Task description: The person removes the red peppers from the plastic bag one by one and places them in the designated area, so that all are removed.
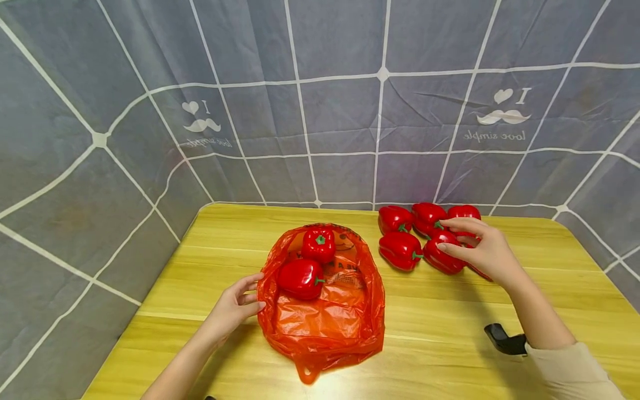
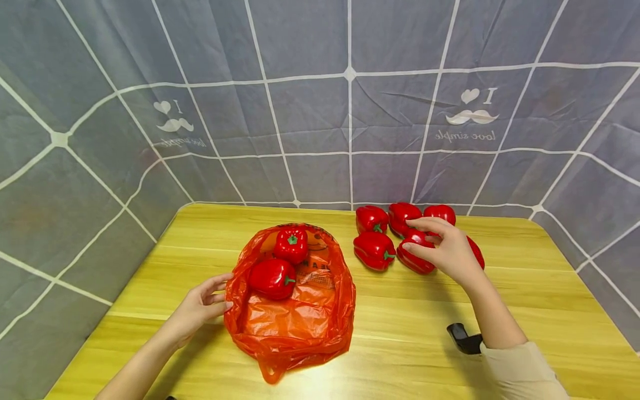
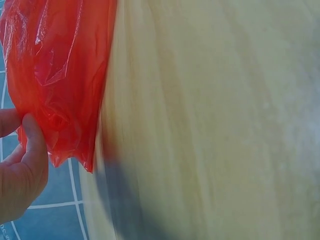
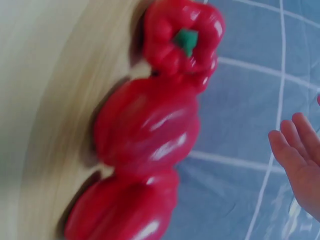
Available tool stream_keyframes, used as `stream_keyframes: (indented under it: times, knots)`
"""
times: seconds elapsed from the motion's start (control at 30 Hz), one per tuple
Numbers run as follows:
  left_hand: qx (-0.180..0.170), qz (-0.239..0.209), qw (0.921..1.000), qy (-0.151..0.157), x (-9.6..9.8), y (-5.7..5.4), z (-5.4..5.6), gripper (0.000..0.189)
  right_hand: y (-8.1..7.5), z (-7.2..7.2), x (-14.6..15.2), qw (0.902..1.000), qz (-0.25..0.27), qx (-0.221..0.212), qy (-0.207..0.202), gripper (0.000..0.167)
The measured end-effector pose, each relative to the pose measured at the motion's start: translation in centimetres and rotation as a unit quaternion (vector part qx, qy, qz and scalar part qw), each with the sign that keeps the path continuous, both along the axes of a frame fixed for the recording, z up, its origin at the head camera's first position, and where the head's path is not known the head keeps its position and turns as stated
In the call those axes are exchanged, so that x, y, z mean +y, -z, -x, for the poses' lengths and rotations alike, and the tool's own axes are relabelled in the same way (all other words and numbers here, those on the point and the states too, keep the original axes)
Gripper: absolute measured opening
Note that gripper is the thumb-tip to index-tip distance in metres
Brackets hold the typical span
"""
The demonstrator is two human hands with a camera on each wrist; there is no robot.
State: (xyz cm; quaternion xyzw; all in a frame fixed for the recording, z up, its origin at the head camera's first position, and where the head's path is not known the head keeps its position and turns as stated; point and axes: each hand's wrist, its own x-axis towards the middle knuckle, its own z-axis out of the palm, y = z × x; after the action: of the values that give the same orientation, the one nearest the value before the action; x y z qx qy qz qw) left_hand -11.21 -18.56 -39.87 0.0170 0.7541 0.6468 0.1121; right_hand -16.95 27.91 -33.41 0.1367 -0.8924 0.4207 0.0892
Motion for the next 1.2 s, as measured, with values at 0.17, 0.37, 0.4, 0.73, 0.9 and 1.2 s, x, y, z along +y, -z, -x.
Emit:
stream_keyframes:
  times: [0.17, 0.37, 0.4, 0.73, 0.9, 1.2]
  knots:
    - [-0.003, -0.003, 1.0000, 0.003, 0.0, -0.3, 0.0, 0.059, -0.3, 0.7, -2.2, 0.9992, 0.020, -0.012, -0.034, 0.046]
    - [-0.002, -0.003, 0.9999, 0.010, 0.0, -0.3, 0.0, 0.060, 0.1, 1.8, -5.0, 0.9964, 0.032, 0.016, -0.077, 0.042]
    - [-0.002, -0.002, 0.9999, 0.010, 0.0, -0.3, 0.0, 0.060, 0.1, 1.9, -5.5, 0.9955, 0.040, 0.015, -0.085, 0.042]
    - [0.002, -0.005, 0.9999, 0.012, 0.0, -0.1, 0.1, 0.060, 0.6, 3.1, -10.6, 0.9860, 0.069, 0.003, -0.152, 0.040]
    - [0.000, -0.007, 0.9999, 0.013, -0.1, 0.0, 0.1, 0.060, 0.8, 3.4, -12.8, 0.9821, 0.063, -0.012, -0.177, 0.038]
    - [0.006, -0.004, 0.9998, 0.018, -0.3, 0.2, 0.1, 0.060, 1.5, 3.5, -16.3, 0.9736, 0.059, -0.016, -0.220, 0.039]
